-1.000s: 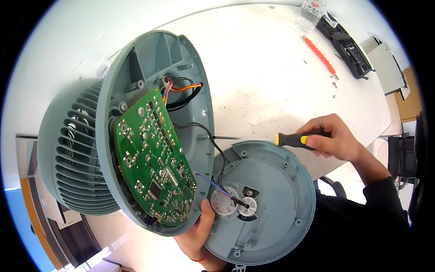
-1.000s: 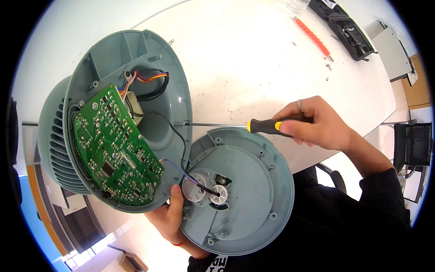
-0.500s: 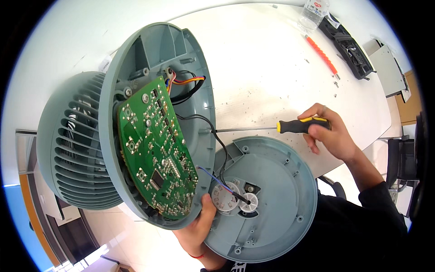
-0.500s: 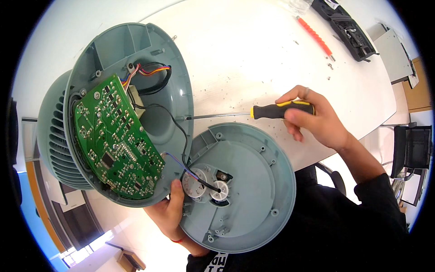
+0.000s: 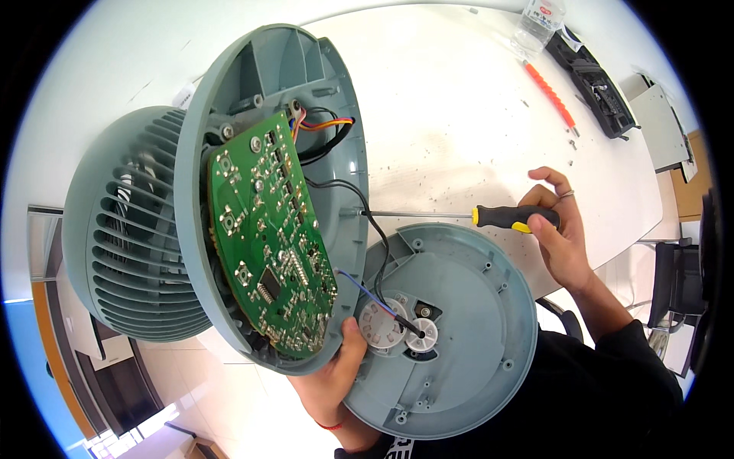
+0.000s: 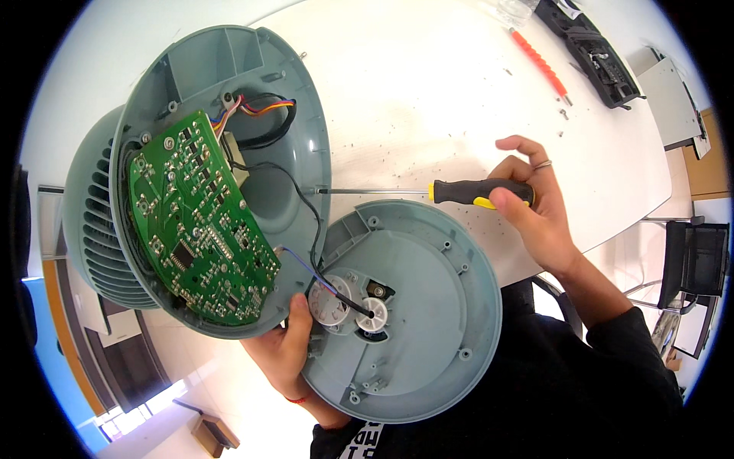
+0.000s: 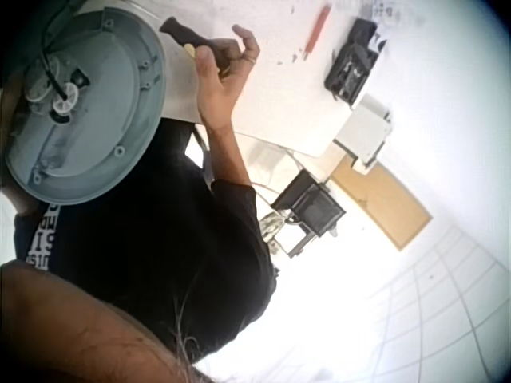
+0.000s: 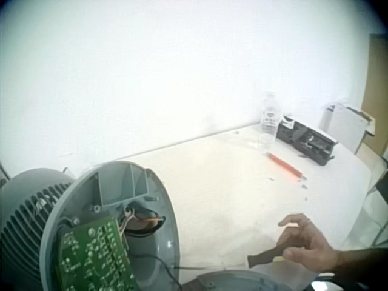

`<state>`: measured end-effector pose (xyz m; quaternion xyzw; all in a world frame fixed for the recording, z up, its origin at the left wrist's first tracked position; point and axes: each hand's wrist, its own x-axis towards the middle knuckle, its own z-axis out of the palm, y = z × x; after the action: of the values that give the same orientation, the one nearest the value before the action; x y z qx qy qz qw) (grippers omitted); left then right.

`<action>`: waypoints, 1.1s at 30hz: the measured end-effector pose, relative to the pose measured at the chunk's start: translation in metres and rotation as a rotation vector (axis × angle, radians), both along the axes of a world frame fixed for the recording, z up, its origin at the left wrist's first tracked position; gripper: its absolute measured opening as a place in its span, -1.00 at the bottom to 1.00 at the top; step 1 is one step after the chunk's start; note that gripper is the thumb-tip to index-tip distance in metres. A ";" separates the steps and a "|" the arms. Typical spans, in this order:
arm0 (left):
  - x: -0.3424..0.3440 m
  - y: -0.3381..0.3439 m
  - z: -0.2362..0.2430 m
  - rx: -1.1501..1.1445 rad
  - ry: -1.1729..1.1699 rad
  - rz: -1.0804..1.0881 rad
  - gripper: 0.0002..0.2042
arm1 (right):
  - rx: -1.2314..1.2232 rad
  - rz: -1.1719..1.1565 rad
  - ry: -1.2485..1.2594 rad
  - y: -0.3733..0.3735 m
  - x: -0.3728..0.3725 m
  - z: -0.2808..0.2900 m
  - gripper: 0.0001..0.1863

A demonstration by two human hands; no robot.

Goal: The person uses a screwdriver to manipulate screws and internal components of a disassembled teal fan on a white table. The person repeatedly probes the circuit board and motor area while holding the fan housing open.

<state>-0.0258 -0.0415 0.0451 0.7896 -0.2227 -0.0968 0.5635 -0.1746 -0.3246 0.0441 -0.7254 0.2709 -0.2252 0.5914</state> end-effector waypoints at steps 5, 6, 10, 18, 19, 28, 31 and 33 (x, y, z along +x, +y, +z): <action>0.001 -0.001 0.000 -0.012 -0.008 0.011 -0.42 | 0.312 0.125 0.388 -0.018 -0.005 0.027 -0.60; 0.000 -0.001 0.002 -0.010 0.004 0.015 -0.42 | 0.274 0.054 0.336 -0.009 -0.002 0.024 -0.61; -0.001 -0.004 0.000 -0.030 -0.008 0.014 -0.42 | -0.236 0.034 0.023 0.000 -0.010 0.001 -0.61; 0.001 -0.005 0.001 -0.106 0.009 0.011 -0.43 | 0.161 0.014 0.304 -0.001 -0.006 0.023 -0.66; 0.001 -0.006 0.001 -0.116 0.008 0.003 -0.44 | 0.042 0.022 0.182 -0.001 -0.006 0.014 -0.65; 0.002 -0.012 0.003 -0.132 -0.074 0.072 -0.63 | 0.093 0.109 0.125 -0.007 -0.012 0.011 -0.60; 0.004 -0.015 0.008 -0.065 -0.152 0.025 -0.71 | 0.022 0.021 -0.140 0.008 -0.005 -0.005 -0.59; 0.004 -0.015 0.010 -0.063 -0.171 0.026 -0.75 | 0.036 -0.068 -0.245 0.017 0.005 -0.010 -0.61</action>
<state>-0.0216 -0.0564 0.0549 0.7798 -0.2628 -0.0145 0.5680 -0.1700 -0.3073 0.0340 -0.6720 0.2249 -0.3270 0.6252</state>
